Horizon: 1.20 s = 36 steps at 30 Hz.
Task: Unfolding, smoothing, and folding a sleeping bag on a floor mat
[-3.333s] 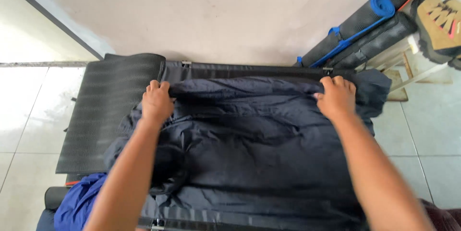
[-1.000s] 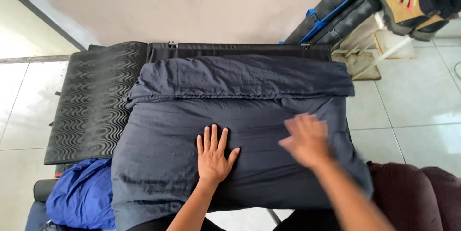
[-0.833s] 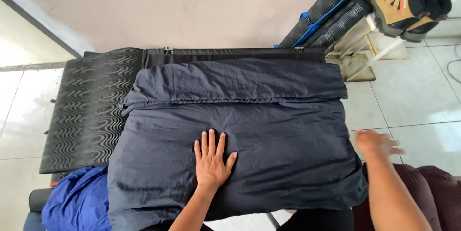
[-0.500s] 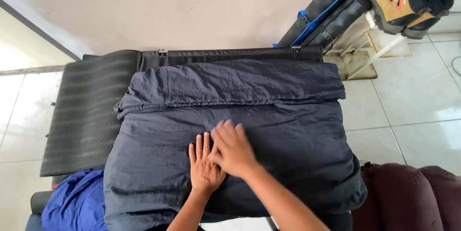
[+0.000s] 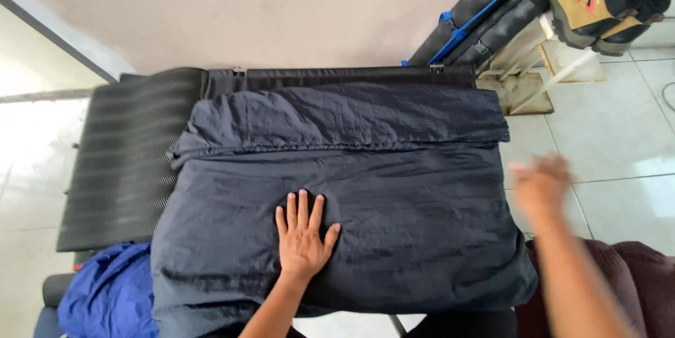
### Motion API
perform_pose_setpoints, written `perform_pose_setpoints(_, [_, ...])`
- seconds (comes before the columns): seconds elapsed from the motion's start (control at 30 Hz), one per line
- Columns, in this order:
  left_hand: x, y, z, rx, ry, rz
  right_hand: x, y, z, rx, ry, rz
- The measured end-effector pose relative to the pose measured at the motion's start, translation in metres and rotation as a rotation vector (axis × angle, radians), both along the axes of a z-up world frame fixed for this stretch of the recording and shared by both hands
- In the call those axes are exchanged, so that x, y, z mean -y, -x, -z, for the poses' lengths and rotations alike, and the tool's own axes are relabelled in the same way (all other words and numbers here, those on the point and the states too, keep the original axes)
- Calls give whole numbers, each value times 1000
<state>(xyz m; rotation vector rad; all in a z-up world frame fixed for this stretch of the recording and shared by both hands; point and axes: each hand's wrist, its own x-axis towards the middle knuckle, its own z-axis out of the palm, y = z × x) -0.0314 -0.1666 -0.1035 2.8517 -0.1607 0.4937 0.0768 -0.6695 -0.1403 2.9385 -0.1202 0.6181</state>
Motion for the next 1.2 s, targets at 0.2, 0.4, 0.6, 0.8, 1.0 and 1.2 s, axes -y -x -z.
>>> perform_pose_setpoints(0.2, [-3, -1, 13, -56, -78, -21, -332, 95, -141, -89, -207, -637])
perform_pose_setpoints(0.4, [-6, -2, 14, -96, -106, -28, -236, 101, -79, -271, -329, -405])
perform_pose_setpoints(0.6, [-3, 2, 10, -92, -102, -41, -23, 79, -38, -853, -108, 573])
perform_pose_setpoints(0.8, [-3, -1, 3, -377, -142, -79, -203, 102, -132, -112, -375, -117])
perform_pose_setpoints(1.0, [-9, 5, 4, -84, -70, -31, -197, 138, -79, -408, -147, -333])
perform_pose_setpoints(1.2, [-6, 2, 9, -76, -77, -39, -30, 112, -51, -873, 111, 462])
